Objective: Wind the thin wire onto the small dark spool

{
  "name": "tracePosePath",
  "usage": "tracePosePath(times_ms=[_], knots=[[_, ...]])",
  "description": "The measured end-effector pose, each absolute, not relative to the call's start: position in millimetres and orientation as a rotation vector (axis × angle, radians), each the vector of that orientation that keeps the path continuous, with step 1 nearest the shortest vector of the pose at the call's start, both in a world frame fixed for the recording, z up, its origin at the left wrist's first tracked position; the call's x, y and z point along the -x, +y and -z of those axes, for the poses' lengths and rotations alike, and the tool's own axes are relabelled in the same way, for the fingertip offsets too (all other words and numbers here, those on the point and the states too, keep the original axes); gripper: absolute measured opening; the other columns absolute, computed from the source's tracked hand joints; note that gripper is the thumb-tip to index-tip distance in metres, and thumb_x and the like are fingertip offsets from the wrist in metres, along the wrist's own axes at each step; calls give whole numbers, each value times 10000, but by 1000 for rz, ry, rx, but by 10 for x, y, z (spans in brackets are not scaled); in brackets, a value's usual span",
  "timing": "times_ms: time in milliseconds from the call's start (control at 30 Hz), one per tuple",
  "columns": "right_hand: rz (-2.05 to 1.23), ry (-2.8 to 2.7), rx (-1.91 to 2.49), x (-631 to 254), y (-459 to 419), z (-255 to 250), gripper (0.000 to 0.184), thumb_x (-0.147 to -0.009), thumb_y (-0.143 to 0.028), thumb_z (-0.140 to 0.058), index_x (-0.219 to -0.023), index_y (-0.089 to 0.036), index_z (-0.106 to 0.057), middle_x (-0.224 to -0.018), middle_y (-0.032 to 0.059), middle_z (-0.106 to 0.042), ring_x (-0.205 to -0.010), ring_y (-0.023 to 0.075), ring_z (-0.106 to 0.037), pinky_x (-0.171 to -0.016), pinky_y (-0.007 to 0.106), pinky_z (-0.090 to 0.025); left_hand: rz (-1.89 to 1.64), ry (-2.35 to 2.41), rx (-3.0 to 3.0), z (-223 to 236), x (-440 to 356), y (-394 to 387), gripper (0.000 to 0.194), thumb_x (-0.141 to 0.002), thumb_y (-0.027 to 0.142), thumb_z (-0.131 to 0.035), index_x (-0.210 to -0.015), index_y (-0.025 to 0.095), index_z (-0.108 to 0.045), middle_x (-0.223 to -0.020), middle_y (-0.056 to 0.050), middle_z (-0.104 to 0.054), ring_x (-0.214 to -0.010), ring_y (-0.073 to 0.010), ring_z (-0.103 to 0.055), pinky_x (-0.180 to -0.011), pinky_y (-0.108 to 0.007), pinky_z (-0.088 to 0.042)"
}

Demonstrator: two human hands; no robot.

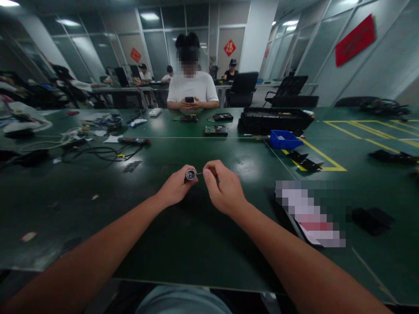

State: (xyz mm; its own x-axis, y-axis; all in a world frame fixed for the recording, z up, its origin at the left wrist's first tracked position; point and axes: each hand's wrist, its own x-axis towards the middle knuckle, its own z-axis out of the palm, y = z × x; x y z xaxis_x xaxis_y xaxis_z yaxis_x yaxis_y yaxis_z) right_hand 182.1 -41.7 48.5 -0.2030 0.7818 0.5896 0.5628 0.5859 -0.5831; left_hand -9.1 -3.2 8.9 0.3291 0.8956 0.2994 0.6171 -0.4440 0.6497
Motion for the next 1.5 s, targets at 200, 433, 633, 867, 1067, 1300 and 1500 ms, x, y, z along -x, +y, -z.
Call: tracePosePath(times_ms=[200,433,633,867,1067,1300,1500], knots=[[-825,-1433,955,-1782,-263,-412,195,-921,-414,-556,-969,-229,-596,-863,31,-662,-766,179,-651,-741,362,-538,-980,1363,-2137,-113,83,-38,167,-899,269,-563,-1055,224,-523,-939,-15,-634,-833,-173,-584,-721,-290,-422],[-1085,-1071,907,-1875,-20,-321,217,-895,-428,-586,-856,-215,-599,-771,6,-604,-652,134,-590,-655,326,-562,-961,1378,-2194,-129,79,-25,163,-894,282,-579,-1043,228,-540,-995,-29,-636,-860,-185,-583,-749,-308,-426],[-839,-1257,941,-1839,-127,-358,213,-936,-428,-540,-934,-223,-597,-831,19,-646,-724,152,-632,-720,342,-559,-952,1377,-2163,-124,90,-30,170,-892,268,-580,-1051,226,-537,-985,-28,-639,-864,-182,-580,-739,-301,-422],[-548,-1548,1041,-1806,-247,-389,202,-981,-385,-479,-1006,-213,-583,-848,29,-694,-760,165,-680,-722,325,-531,-971,1329,-2129,-117,85,-38,161,-894,279,-572,-1040,224,-531,-931,-10,-628,-822,-169,-568,-702,-284,-389],[-177,-1742,1157,-1825,-350,-458,249,-879,-446,-645,-830,-202,-639,-722,13,-692,-615,152,-641,-597,279,-469,-955,1309,-2115,-81,90,-28,187,-903,306,-565,-1065,224,-520,-914,-1,-615,-796,-158,-553,-691,-273,-374],[-84,-1950,1017,-1823,-379,-464,153,-943,-287,-536,-1043,-196,-607,-902,55,-711,-786,176,-677,-712,299,-499,-967,1307,-2144,-47,118,2,179,-914,319,-551,-1057,216,-514,-916,-4,-608,-802,-159,-548,-697,-273,-377],[-152,-2010,1006,-1820,-418,-518,168,-970,-289,-472,-997,-203,-614,-878,57,-694,-789,188,-659,-713,328,-491,-928,1326,-2148,-53,103,6,177,-903,303,-568,-1054,224,-518,-910,-2,-613,-793,-162,-555,-690,-279,-386]])
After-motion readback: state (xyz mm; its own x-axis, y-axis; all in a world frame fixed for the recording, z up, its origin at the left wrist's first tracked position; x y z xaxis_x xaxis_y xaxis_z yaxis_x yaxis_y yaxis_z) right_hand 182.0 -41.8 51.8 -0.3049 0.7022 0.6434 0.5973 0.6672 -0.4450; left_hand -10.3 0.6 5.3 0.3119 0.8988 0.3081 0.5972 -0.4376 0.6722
